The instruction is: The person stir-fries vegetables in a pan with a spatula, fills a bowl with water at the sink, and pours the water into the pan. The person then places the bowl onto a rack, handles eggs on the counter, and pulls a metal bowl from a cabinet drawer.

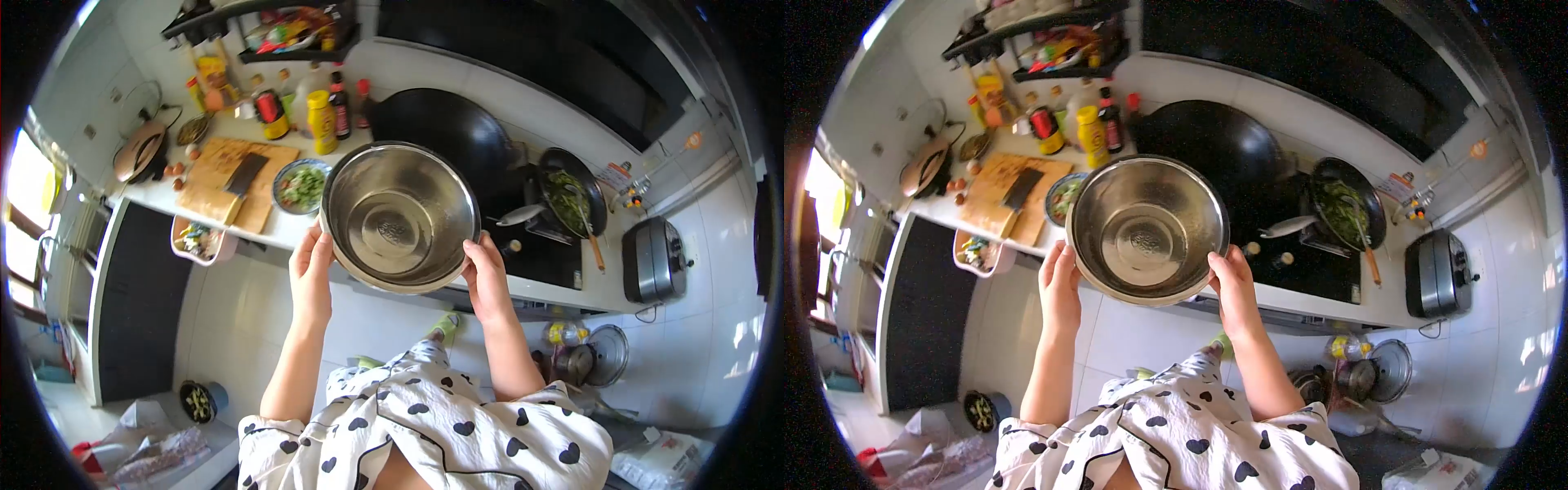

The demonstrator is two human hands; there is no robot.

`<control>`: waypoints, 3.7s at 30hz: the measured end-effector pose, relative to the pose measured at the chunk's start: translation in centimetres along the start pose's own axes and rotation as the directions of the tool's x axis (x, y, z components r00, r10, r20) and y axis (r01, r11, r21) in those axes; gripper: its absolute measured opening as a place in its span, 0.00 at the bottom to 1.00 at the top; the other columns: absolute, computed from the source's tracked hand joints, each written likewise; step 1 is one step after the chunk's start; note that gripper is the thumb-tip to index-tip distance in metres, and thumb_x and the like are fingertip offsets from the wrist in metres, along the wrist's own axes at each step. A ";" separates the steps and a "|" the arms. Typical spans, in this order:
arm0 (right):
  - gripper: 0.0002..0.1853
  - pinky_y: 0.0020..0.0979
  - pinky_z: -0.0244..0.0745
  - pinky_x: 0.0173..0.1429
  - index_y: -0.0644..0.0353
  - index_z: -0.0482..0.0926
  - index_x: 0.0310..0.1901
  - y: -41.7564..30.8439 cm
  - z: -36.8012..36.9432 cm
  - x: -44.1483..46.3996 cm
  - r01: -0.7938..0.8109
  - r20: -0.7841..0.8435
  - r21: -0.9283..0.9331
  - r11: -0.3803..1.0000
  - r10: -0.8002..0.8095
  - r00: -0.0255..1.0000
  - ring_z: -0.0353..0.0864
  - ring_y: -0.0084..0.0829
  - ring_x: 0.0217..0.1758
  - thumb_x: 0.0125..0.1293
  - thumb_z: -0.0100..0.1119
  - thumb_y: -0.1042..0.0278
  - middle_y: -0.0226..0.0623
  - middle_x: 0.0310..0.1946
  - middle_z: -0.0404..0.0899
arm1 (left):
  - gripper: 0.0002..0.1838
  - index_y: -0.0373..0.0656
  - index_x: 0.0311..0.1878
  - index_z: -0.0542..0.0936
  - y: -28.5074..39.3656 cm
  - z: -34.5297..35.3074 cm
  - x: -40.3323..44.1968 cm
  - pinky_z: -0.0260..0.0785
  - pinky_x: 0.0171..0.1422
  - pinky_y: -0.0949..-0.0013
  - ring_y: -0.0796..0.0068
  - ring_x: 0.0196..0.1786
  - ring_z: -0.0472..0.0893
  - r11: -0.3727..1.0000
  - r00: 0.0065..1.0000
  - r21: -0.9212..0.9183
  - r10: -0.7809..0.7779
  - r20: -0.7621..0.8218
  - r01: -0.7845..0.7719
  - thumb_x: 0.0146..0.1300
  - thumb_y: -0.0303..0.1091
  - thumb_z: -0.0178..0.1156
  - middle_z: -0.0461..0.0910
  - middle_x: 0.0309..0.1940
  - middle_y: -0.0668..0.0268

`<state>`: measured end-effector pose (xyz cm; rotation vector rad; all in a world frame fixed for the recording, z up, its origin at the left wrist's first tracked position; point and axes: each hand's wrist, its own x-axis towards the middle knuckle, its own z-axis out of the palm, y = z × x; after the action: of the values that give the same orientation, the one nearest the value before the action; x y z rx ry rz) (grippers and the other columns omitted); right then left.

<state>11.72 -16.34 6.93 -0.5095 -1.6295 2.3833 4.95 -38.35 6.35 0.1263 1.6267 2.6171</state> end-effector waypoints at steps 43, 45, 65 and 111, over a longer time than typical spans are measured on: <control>0.06 0.22 0.68 0.48 0.60 0.69 0.40 30.0 81.2 -9.6 -0.228 0.787 -0.465 0.855 0.518 0.335 0.71 0.17 0.38 0.65 0.47 0.69 0.29 0.36 0.72 | 0.21 0.32 0.58 0.67 30.7 -66.3 -10.4 0.65 0.57 0.74 0.78 0.51 0.75 0.902 0.262 0.274 0.368 -0.892 -0.334 0.65 0.33 0.47 0.75 0.49 0.63; 0.05 0.23 0.68 0.48 0.60 0.69 0.40 31.5 84.2 -12.0 -0.234 0.792 -0.465 0.854 0.520 0.321 0.71 0.17 0.38 0.65 0.47 0.69 0.29 0.35 0.72 | 0.15 0.31 0.46 0.73 33.3 -69.0 -11.5 0.61 0.56 0.76 0.80 0.51 0.71 0.906 0.250 0.222 0.323 -0.913 -0.360 0.65 0.34 0.46 0.65 0.61 0.60; 0.08 0.23 0.70 0.46 0.61 0.70 0.41 47.8 114.8 -11.2 -0.254 0.754 -0.584 0.771 0.631 0.181 0.73 0.17 0.36 0.63 0.50 0.68 0.29 0.35 0.74 | 0.18 0.36 0.57 0.69 42.2 -97.4 -3.8 0.65 0.56 0.75 0.83 0.49 0.73 0.922 0.174 0.165 0.237 -0.956 -0.349 0.68 0.34 0.44 0.74 0.48 0.67; 0.19 0.46 0.75 0.56 0.74 0.53 0.57 74.8 145.3 1.1 -0.829 0.272 -0.244 0.504 0.856 0.440 0.73 0.56 0.52 0.70 0.33 0.69 0.65 0.50 0.67 | 0.09 0.47 0.46 0.73 45.2 -119.5 5.8 0.66 0.50 0.62 0.81 0.44 0.71 0.864 0.348 -0.413 -0.307 -0.886 -0.288 0.63 0.35 0.55 0.74 0.39 0.72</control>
<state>-45.06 -167.95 -14.96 -1.2271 -1.9075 3.3047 -13.02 -164.39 -5.50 -1.7640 0.7846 3.1253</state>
